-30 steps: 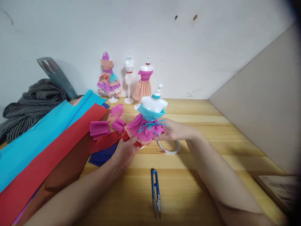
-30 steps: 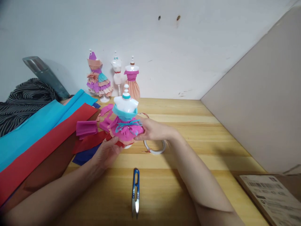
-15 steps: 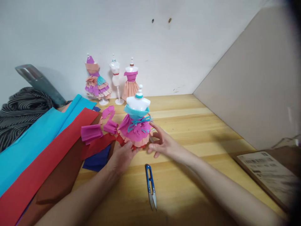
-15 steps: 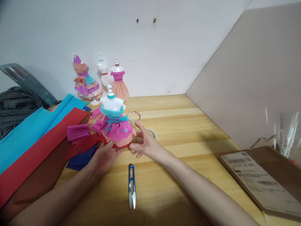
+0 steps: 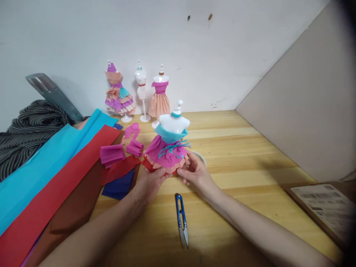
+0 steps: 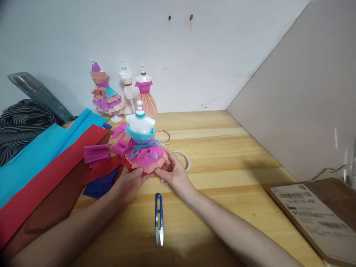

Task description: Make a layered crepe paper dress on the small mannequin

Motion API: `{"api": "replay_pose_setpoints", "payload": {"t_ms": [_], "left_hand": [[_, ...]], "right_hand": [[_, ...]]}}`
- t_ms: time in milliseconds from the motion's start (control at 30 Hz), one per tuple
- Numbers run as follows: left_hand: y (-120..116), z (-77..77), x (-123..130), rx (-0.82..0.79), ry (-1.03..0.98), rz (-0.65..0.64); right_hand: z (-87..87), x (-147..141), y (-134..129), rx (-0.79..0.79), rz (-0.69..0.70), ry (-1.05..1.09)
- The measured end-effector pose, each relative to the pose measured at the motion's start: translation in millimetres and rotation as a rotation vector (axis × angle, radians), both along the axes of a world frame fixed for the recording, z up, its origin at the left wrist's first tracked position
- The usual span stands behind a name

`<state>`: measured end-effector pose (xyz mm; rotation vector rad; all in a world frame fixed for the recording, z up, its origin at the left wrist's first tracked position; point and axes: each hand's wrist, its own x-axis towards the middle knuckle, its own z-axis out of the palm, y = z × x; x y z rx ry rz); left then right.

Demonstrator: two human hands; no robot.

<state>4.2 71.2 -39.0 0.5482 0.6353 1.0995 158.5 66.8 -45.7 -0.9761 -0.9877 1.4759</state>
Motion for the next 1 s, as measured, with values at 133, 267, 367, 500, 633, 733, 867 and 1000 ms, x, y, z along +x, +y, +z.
{"api": "replay_pose_setpoints", "payload": {"t_ms": [133,267,367,500,633,733,867,1000], "left_hand": [[0.4,9.0,2.1,0.024,-0.052,0.024],[1.7,9.2,1.3,0.008,-0.085,0.060],[2.2,6.4,0.2,-0.002,-0.085,0.059],[2.3,7.1,0.1,0.009,-0.063,0.044],[1.2,0.8,-1.1,-0.032,-0.047,0.044],[-0.2,-14.0,-2.3,-0.061,-0.046,0.038],[-2.8,-33.3,-0.9,-0.094,-0.055,0.008],[-5.8,-37.8,0.7,-0.062,-0.057,-0.034]], "right_hand": [[5.1,0.9,-2.5,-0.106,0.008,0.147],[5.3,-1.6,-1.9,-0.159,-0.020,0.200],[2.6,-2.7,-1.3,-0.156,-0.020,0.192],[7.4,5.1,-0.1,-0.147,0.055,0.036],[30.9,29.9,3.1,0.065,0.232,-0.620],[52.6,49.5,5.2,0.184,0.180,-1.045],[79.1,56.2,9.4,0.383,0.110,-0.914],[107.9,34.5,22.9,0.476,0.191,-0.591]]}}
